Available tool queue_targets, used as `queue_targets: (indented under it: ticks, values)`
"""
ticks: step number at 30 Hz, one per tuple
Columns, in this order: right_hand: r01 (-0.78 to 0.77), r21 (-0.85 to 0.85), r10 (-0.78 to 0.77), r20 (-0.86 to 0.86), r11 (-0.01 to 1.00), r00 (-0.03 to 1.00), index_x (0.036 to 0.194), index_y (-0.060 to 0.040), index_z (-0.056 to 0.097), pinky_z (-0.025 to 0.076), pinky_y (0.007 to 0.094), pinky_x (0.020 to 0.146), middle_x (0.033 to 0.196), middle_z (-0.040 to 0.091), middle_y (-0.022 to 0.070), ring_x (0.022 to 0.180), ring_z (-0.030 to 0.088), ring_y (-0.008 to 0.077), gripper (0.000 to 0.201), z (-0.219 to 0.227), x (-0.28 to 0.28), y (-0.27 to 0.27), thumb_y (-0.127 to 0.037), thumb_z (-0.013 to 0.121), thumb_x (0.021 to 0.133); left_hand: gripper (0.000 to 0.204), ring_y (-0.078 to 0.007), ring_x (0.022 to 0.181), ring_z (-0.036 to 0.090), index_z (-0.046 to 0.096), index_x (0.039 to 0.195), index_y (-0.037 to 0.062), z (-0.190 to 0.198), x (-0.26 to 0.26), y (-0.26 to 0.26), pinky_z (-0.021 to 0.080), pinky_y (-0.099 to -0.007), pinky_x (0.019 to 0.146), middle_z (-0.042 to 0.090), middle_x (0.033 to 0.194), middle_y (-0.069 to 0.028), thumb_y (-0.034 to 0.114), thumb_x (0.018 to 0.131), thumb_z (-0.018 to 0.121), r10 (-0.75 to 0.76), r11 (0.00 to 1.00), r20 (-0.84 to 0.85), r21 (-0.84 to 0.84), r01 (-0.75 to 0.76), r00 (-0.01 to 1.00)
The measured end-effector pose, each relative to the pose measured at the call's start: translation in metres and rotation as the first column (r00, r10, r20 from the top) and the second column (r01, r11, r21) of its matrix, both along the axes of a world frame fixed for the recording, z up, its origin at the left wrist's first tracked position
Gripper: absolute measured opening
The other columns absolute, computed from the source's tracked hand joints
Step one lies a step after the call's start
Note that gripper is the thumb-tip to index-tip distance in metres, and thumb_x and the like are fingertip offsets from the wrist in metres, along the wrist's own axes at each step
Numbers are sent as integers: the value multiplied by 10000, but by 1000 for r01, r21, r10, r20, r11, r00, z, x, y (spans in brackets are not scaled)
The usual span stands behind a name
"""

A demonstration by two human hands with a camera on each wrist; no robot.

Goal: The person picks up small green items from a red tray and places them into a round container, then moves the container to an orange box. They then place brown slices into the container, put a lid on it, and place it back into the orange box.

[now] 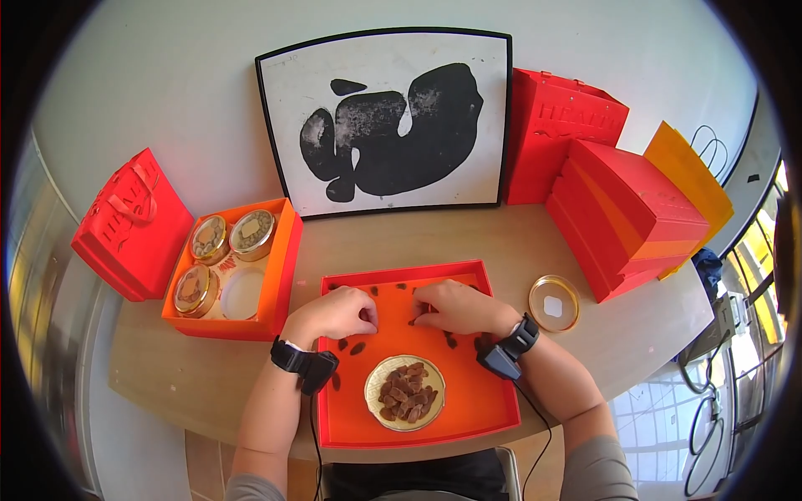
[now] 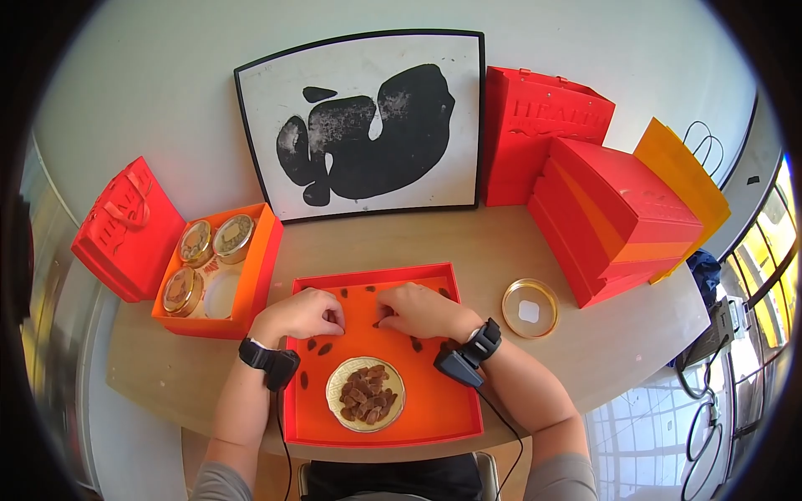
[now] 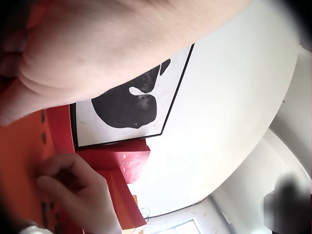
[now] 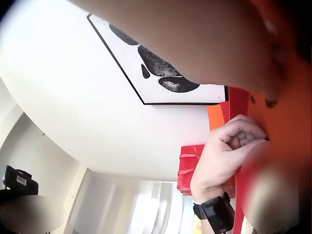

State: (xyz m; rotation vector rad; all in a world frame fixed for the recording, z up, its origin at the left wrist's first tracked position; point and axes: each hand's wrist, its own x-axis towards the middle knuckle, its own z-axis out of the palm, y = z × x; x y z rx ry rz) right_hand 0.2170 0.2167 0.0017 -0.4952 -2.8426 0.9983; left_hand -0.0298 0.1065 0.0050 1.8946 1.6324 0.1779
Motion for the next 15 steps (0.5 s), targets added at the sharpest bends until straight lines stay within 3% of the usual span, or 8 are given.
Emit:
queue_targets:
  ticks: [4,6,7,9,10,12,13,15]
  values:
    - [-45,-184,42,-21,982,999,978,-12,711,551,411,796,909,740,135,854,718,291,204,47,7,-21,-206,725,915,204,-238,847,727,746,956,-13,5,2,-3,564,-347,782,762,908,-147,169,866,766,48,999,-24,-5,-48,999]
    - [-255,-215,248,-58,943,967,1011,-20,712,555,400,803,940,740,123,848,718,258,220,53,13,-27,-221,723,923,194,-229,843,727,745,950,-12,11,3,-4,564,-342,777,762,908,-141,165,874,763,42,999,-4,0,-42,999]
    - [-250,-217,243,-59,944,968,1011,-20,712,555,400,803,940,740,123,848,718,258,220,63,16,-30,-221,723,923,185,-220,838,726,744,944,-11,16,4,-5,564,-337,773,763,907,-135,162,882,760,33,999,12,7,-33,999]
    - [86,-265,-19,245,961,969,1079,-39,707,557,398,816,995,726,120,888,712,270,271,84,19,-32,-228,744,890,180,-208,835,723,748,956,-7,31,10,-10,562,-331,767,762,906,-129,159,887,759,17,1000,47,-15,-16,999]
    - [88,-266,-21,245,960,969,1079,-39,707,557,398,816,995,726,120,888,712,270,271,72,22,-23,-228,744,890,176,-197,831,721,752,968,-2,39,15,-13,561,-325,760,762,904,-123,156,892,757,9,999,85,-33,-6,996]
    - [-107,198,84,118,974,989,1130,-39,691,588,367,708,1057,695,124,826,733,241,287,38,31,1,-178,738,882,190,-188,825,715,755,990,2,50,25,-23,557,-320,751,760,902,-116,163,889,763,-67,996,208,-41,77,976]
    - [-108,199,85,119,974,989,1130,-39,691,588,367,708,1057,695,124,826,733,241,287,37,32,-1,-178,738,882,206,-179,819,710,758,1012,6,56,31,-28,553,-315,742,757,899,-109,169,887,769,-137,987,327,-38,158,935]
    - [-94,104,64,259,990,964,1118,-31,675,587,357,606,1064,667,125,736,728,248,308,36,32,-5,-155,749,846,270,-203,805,705,755,1067,12,60,44,-30,552,-327,737,752,905,-113,216,890,770,-172,978,301,-64,200,938]
